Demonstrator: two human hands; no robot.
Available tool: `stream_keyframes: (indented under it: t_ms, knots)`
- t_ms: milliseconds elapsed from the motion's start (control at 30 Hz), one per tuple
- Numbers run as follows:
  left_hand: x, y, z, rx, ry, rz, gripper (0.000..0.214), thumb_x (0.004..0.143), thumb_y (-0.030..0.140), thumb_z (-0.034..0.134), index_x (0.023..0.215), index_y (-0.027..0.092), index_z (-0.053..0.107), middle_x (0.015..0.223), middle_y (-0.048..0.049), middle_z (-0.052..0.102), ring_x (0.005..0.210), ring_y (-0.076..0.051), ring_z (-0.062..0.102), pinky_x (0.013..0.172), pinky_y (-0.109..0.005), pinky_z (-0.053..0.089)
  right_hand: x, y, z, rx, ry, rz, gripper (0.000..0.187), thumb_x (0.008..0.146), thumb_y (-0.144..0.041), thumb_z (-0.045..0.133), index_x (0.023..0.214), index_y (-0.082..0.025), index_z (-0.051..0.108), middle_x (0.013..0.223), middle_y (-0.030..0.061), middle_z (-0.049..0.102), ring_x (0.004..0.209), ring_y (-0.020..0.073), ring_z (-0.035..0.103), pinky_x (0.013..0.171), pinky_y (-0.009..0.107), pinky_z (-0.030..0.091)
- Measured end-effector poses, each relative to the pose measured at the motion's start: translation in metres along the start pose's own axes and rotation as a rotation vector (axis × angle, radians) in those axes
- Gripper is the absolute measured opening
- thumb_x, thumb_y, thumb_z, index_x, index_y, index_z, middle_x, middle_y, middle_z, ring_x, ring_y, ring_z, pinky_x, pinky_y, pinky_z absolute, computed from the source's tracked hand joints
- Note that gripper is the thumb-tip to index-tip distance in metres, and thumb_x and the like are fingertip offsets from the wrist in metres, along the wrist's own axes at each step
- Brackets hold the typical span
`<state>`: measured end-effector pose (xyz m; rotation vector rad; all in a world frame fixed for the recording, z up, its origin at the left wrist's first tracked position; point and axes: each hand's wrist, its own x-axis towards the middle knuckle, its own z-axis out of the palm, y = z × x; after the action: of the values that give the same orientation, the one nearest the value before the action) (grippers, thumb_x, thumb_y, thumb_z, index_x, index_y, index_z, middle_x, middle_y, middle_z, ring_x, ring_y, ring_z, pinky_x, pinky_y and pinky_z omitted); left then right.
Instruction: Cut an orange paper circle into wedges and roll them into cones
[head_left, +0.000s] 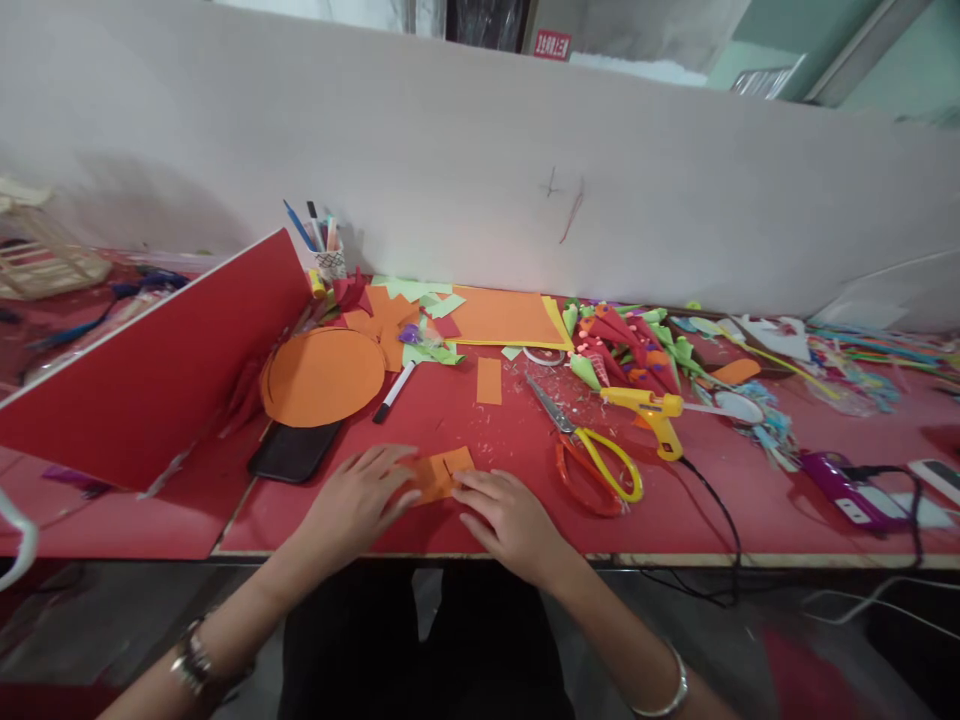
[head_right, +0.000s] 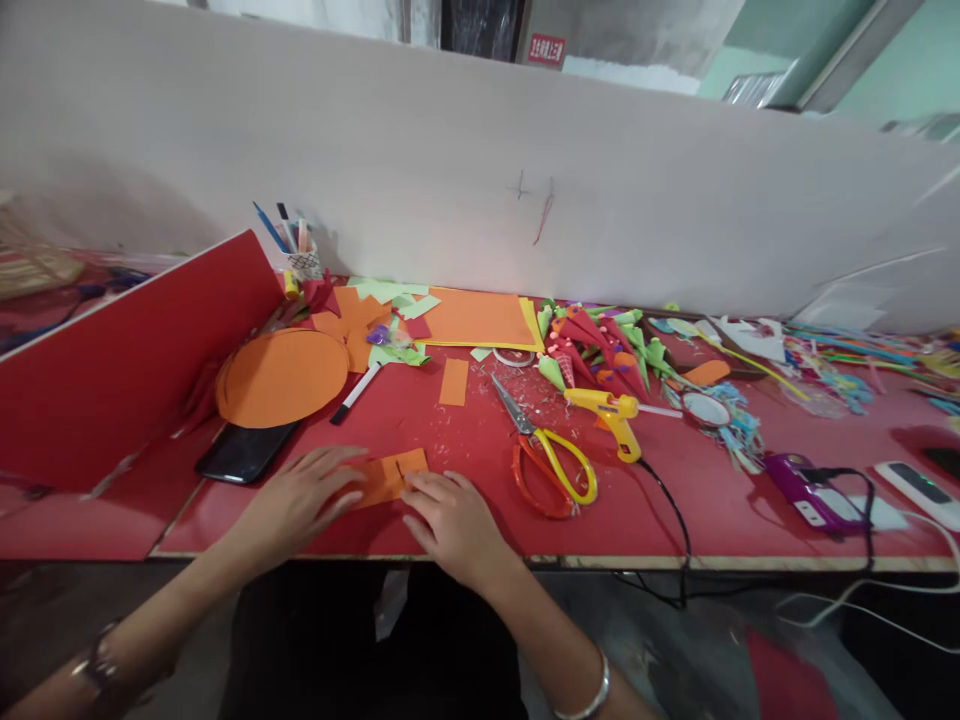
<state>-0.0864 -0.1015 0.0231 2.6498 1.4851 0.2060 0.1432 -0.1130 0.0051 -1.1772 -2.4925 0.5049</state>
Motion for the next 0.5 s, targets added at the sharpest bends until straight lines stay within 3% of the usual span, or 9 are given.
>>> stream_keyframes:
  t_ms: [67, 167, 300, 400, 500]
  knots:
    - [0.015, 0.006, 0.005, -0.009, -0.013, -0.088, 0.033, 0.083, 0.027, 0.047, 0.114, 0.016, 0.051, 0.119, -0.0124, 0.053, 0.107, -0.025, 0.050, 0.087, -0.038, 0.041, 0.002, -0.001, -0.002, 0.016, 0.008, -0.016, 0.031, 0.087, -0.028, 0.043, 0.113, -0.020, 0.057, 0.120, 0.0051, 0.056, 0.109, 0.0180, 0.050, 0.097, 0.036, 0.035]
    - [0.028, 0.009, 0.011, -0.142, -0.137, -0.150, 0.039, 0.078, 0.018, 0.051, 0.117, 0.013, 0.046, 0.112, -0.0145, 0.055, 0.100, -0.023, 0.054, 0.080, -0.033, 0.042, 0.004, -0.001, -0.001, 0.059, 0.062, 0.000, 0.028, 0.086, -0.028, 0.044, 0.109, -0.020, 0.058, 0.117, 0.0067, 0.056, 0.107, 0.0192, 0.051, 0.093, 0.034, 0.039]
    - [0.032, 0.005, 0.011, -0.299, -0.247, -0.233, 0.021, 0.076, 0.019, 0.051, 0.096, 0.012, 0.055, 0.090, -0.0123, 0.063, 0.081, -0.023, 0.060, 0.067, -0.029, 0.042, 0.005, -0.001, 0.009, 0.217, 0.311, 0.200, 0.033, 0.083, -0.028, 0.047, 0.115, -0.020, 0.051, 0.111, 0.0092, 0.056, 0.104, 0.0205, 0.051, 0.089, 0.036, 0.042]
    - [0.029, 0.005, 0.007, -0.356, -0.220, -0.226, 0.018, 0.080, 0.030, 0.047, 0.080, 0.015, 0.057, 0.079, -0.0068, 0.063, 0.071, -0.019, 0.059, 0.061, -0.026, 0.040, 0.007, -0.001, 0.018, 0.405, 0.428, 0.361, 0.046, 0.077, -0.031, 0.055, 0.119, -0.017, 0.045, 0.102, 0.0099, 0.058, 0.094, 0.0207, 0.055, 0.085, 0.037, 0.045]
    - [0.026, 0.013, 0.001, -0.685, -0.073, -0.235, 0.026, 0.081, 0.039, 0.044, 0.085, 0.015, 0.055, 0.084, -0.0051, 0.063, 0.075, -0.018, 0.057, 0.064, -0.026, 0.042, 0.012, -0.004, 0.020, 0.675, 0.378, 0.411, 0.047, 0.074, -0.033, 0.058, 0.117, -0.017, 0.046, 0.095, 0.0087, 0.061, 0.086, 0.0195, 0.058, 0.077, 0.035, 0.048]
